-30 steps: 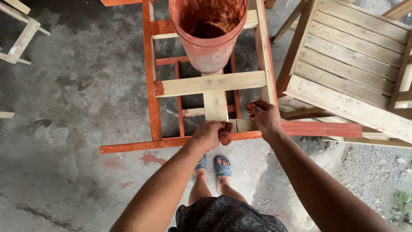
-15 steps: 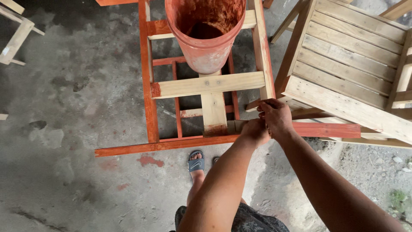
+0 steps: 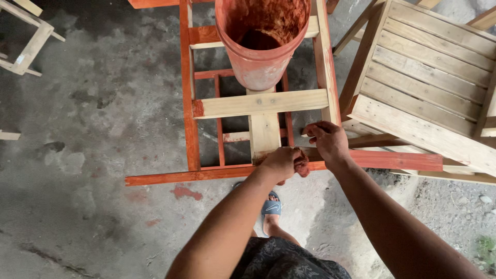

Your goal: The person applies reddish-brown stain to a wooden chair using a cloth. They wipe the backrest and seat, then dip the cloth into a bucket of stain and continue applying it to the chair's frame and legs.

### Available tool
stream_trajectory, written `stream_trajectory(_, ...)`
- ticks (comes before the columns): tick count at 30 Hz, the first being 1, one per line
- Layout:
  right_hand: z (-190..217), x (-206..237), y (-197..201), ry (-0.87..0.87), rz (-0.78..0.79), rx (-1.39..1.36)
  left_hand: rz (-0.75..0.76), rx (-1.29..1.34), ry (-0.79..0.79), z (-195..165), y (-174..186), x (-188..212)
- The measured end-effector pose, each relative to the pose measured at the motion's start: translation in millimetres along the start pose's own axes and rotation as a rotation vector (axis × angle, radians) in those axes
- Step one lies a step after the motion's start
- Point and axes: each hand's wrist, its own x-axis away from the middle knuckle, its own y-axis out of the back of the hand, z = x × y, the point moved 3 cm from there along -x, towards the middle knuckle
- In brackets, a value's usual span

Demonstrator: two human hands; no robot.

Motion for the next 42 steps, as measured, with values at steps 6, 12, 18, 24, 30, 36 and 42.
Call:
stream_trajectory(6,-5,-11,-6,0.033,0.022,-0.016,-0.252,-0.292,-0.414,8,16,-27)
stream_trajectory(12,-11,-19,-6,0.029,0.013,-0.039,-0.655,-0.566,-0.315,46,68,-37)
stream_trajectory(18,-8,-15,-13,0.014,0.002,-0.022,-0.555,-0.505,-0.226,54,53,-24)
stream_trajectory(24,-4,-14,-29,0.013,0.015,0.017,-0.350,-0.700,-0.202,79,25,-15)
stream_trajectory(30,-7,-7,-36,0.001,0.023,0.029,-0.569,-0.781,-0.348,75,22,-27)
stream_trajectory(36,-5,-2,-38,-0.022,0.027,0.064,-0.378,-0.923,-0.175,42,41,-60)
stream_trajectory(42,-7,1,-43,-0.014,0.044,0.052,-0.535,-0.894,-0.225,48,54,-47)
